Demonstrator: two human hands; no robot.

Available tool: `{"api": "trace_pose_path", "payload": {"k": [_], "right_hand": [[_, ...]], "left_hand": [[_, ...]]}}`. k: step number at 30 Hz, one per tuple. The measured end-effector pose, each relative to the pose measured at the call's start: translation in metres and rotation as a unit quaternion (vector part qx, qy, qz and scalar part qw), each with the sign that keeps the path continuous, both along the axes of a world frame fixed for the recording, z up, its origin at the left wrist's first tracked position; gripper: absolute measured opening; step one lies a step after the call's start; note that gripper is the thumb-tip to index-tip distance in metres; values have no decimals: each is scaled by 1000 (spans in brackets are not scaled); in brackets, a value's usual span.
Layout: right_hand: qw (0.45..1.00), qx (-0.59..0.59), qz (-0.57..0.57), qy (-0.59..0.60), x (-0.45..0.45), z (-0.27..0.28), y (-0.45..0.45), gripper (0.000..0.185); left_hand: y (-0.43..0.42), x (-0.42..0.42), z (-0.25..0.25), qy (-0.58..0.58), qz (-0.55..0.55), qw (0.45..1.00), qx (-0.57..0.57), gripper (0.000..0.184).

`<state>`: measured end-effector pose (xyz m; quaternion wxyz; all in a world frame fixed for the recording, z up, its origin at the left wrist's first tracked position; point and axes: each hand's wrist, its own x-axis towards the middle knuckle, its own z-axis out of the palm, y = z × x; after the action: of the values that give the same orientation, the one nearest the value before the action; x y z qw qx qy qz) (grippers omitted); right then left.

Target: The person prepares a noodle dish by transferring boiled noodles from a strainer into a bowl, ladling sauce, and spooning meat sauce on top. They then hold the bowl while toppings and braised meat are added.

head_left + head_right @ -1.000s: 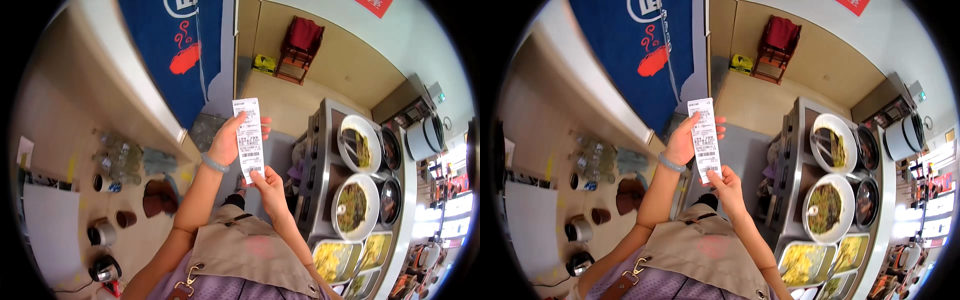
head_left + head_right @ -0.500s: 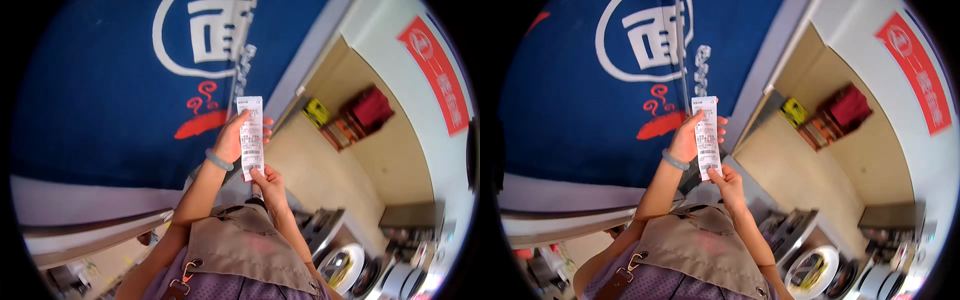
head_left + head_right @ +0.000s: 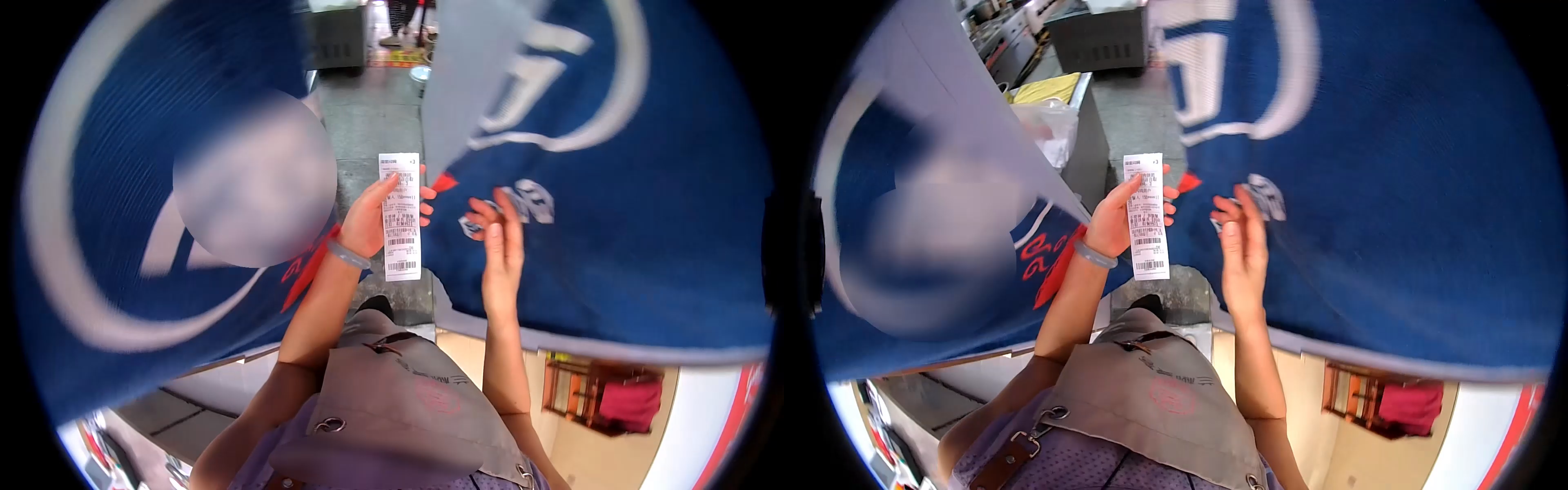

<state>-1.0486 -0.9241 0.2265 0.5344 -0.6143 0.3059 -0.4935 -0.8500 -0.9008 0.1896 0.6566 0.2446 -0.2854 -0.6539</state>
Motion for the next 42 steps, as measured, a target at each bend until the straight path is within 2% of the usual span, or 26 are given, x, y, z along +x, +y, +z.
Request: {"api": "trace_pose_path", "payload": {"k": [2, 6, 7, 11, 13, 14, 17, 18, 20, 22, 24, 26, 28, 30, 34, 36, 38, 40, 42], "right_hand": [[999, -33, -21, 6, -11, -1, -16, 48], [990, -98, -63, -75, -35, 3, -25, 61], [984, -121, -78, -103, -44, 3, -26, 59], [946, -240, -175, -128, -77, 9, -35, 48], [923, -320, -182, -113, -100, 16, -54, 58], [902, -372, -193, -106, -104, 6, -72, 62], [871, -364, -299, -136, -98, 24, -124, 71], [859, -376, -324, -123, -96, 32, -143, 65], [846, -376, -283, -252, -96, 30, -187, 47], [892, -253, -226, -298, -64, 0, -233, 38], [926, -201, -123, -296, -8, -15, -295, 31], [984, -99, 68, -133, 58, -34, -338, 27], [983, -88, 146, -65, 119, -52, -369, 25], [954, -73, 290, -23, 164, -71, -402, 20], [885, -64, 461, 30, 219, -101, -429, 16], [831, -33, 551, 70, 268, -116, -439, 16], [789, -24, 606, 100, 297, -135, -442, 16], [765, -13, 637, 100, 321, -147, -446, 15], [747, -13, 645, 162, 342, -162, -453, 14]], "left_hand": [[-4, -4, -14, 27, 26, 999, 7, 46], [-8, -14, -31, 27, 94, 995, 8, 46], [-6, -15, -30, 17, 107, 994, 5, 45], [-5, -26, -28, 26, 154, 988, 7, 45], [-1, -34, -21, 22, 180, 983, -7, 45], [-8, -33, -37, 31, 196, 980, -2, 44], [-16, -32, -36, 19, 268, 963, 19, 43], [-20, -31, -31, 0, 300, 954, 9, 42], [-19, -40, -14, -22, 377, 926, 12, 40], [-26, -32, -27, -48, 462, 885, 18, 37], [-35, -15, -12, -38, 558, 828, 31, 33], [-34, 2, -3, -82, 694, 713, 51, 28], [-33, 6, 11, -122, 767, 625, 75, 30], [-30, 9, 35, -143, 825, 536, 104, 31], [-8, 21, 81, -238, 898, 360, 85, 35], [3, 46, 120, -261, 923, 253, 130, 37], [27, 55, 150, -330, 924, 122, 147, 39], [58, 62, 176, -334, 927, 48, 165, 39], [86, 68, 200, -325, 931, 2, 168, 40]]}}
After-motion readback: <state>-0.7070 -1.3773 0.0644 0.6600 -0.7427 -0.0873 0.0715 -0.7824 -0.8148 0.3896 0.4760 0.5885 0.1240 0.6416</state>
